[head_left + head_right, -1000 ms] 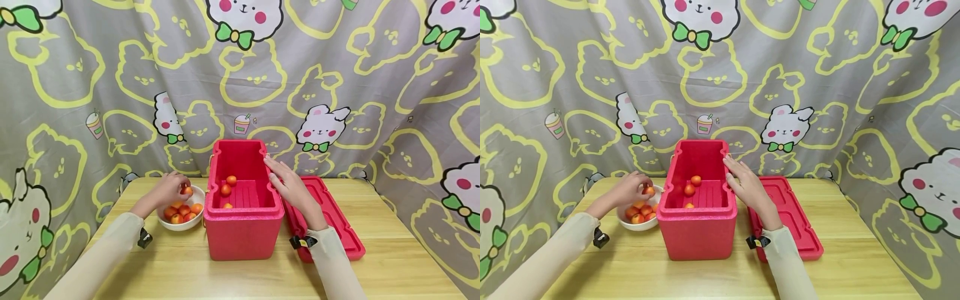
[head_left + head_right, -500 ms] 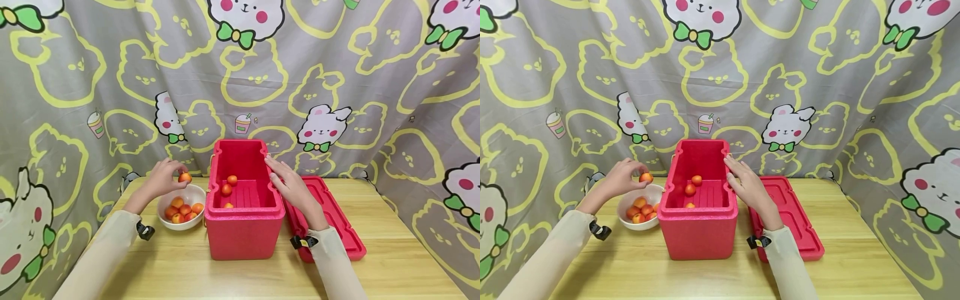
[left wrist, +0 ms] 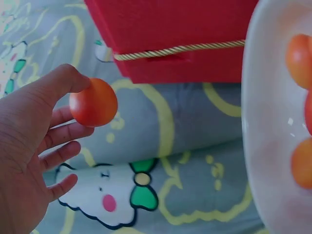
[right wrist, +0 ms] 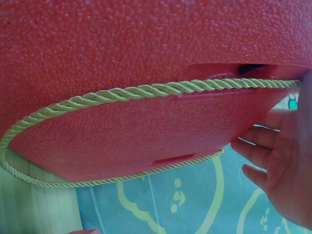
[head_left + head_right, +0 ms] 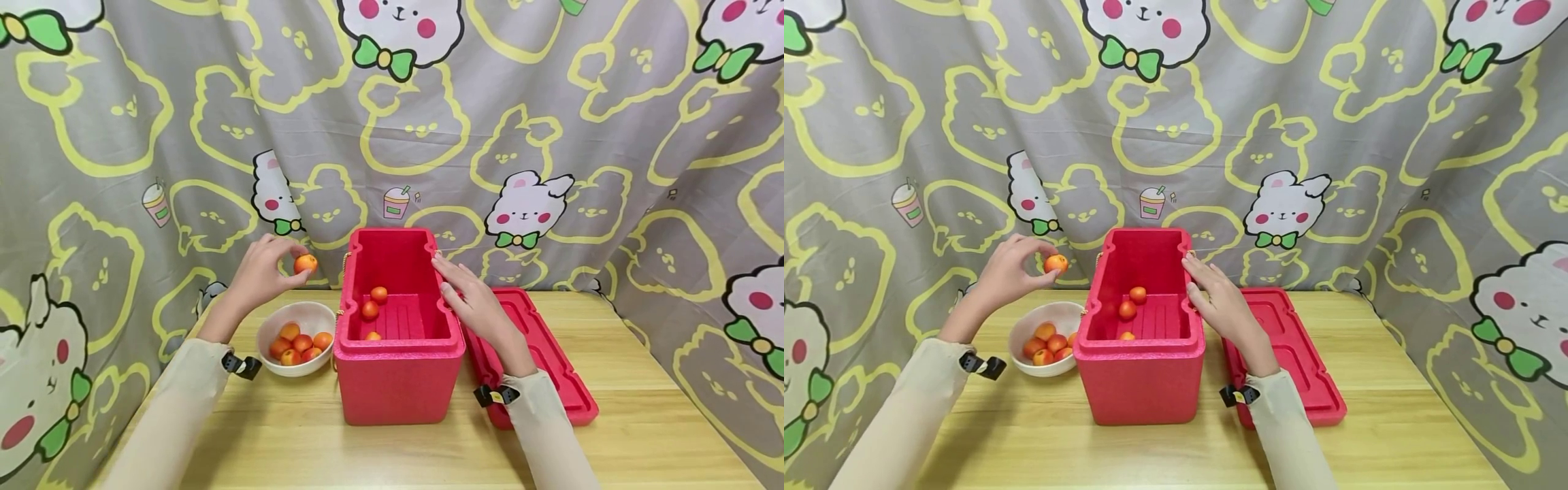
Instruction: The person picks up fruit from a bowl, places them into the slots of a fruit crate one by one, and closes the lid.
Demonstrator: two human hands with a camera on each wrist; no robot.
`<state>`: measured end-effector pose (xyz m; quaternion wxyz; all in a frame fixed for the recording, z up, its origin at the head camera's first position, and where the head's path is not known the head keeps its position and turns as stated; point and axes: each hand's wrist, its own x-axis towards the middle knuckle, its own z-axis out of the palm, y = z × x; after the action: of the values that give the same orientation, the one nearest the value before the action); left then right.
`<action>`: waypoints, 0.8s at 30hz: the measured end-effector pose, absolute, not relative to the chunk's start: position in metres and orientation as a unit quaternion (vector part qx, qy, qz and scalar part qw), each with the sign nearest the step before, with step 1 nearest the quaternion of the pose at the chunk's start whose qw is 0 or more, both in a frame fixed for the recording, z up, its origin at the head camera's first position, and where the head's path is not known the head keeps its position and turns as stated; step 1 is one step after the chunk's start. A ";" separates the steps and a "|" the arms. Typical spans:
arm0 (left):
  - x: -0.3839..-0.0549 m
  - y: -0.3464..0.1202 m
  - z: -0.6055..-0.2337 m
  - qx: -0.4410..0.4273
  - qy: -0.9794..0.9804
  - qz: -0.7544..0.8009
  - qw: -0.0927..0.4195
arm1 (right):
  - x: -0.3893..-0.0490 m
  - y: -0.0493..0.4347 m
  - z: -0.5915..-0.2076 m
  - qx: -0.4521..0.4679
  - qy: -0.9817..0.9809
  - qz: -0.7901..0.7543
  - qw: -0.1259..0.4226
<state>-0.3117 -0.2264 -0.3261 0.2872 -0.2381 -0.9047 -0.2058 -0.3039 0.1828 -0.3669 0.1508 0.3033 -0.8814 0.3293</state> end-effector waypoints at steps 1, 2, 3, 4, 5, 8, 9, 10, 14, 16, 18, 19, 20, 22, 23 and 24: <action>-0.311 -0.225 -0.324 -0.241 -0.901 -0.207 0.296 | -0.304 0.183 -0.367 0.303 -0.882 0.329 0.151; -0.310 -0.223 -0.321 -0.244 -0.897 -0.208 0.305 | -0.304 0.183 -0.367 0.303 -0.882 0.329 0.150; -0.310 -0.220 -0.319 -0.246 -0.894 -0.208 0.313 | -0.303 0.183 -0.367 0.303 -0.882 0.329 0.150; -0.309 -0.218 -0.317 -0.250 -0.890 -0.207 0.320 | -0.303 0.183 -0.367 0.303 -0.882 0.329 0.150; -0.308 -0.215 -0.314 -0.255 -0.886 -0.205 0.328 | -0.303 0.183 -0.367 0.303 -0.882 0.329 0.150; -0.305 -0.206 -0.307 -0.276 -0.872 -0.200 0.350 | -0.303 0.183 -0.367 0.303 -0.881 0.330 0.151; -0.304 -0.202 -0.305 -0.285 -0.867 -0.200 0.356 | -0.303 0.183 -0.367 0.303 -0.881 0.330 0.151; -0.303 -0.199 -0.302 -0.294 -0.862 -0.200 0.362 | -0.303 0.183 -0.367 0.304 -0.881 0.330 0.151; -0.301 -0.186 -0.291 -0.325 -0.843 -0.198 0.379 | -0.303 0.184 -0.367 0.303 -0.881 0.332 0.150; -0.301 -0.181 -0.287 -0.336 -0.838 -0.198 0.382 | -0.303 0.184 -0.367 0.303 -0.881 0.332 0.149; -0.301 -0.175 -0.282 -0.343 -0.836 -0.199 0.379 | -0.303 0.184 -0.367 0.303 -0.880 0.332 0.149; -0.301 -0.173 -0.280 -0.345 -0.836 -0.201 0.376 | -0.303 0.183 -0.366 0.304 -0.880 0.332 0.150; -0.301 -0.170 -0.279 -0.347 -0.837 -0.202 0.371 | -0.303 0.183 -0.366 0.304 -0.880 0.332 0.149; -0.301 -0.166 -0.276 -0.350 -0.841 -0.205 0.358 | -0.303 0.183 -0.366 0.304 -0.880 0.333 0.149; -0.301 -0.164 -0.275 -0.351 -0.843 -0.207 0.352 | -0.303 0.183 -0.366 0.304 -0.880 0.333 0.149; -0.301 -0.161 -0.274 -0.352 -0.845 -0.208 0.345 | -0.303 0.182 -0.366 0.304 -0.880 0.334 0.148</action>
<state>-0.3012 -0.1612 -0.2744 0.3448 -0.3516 -0.8450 -0.2083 -0.3029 0.1824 -0.3660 0.1483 0.3043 -0.8798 0.3336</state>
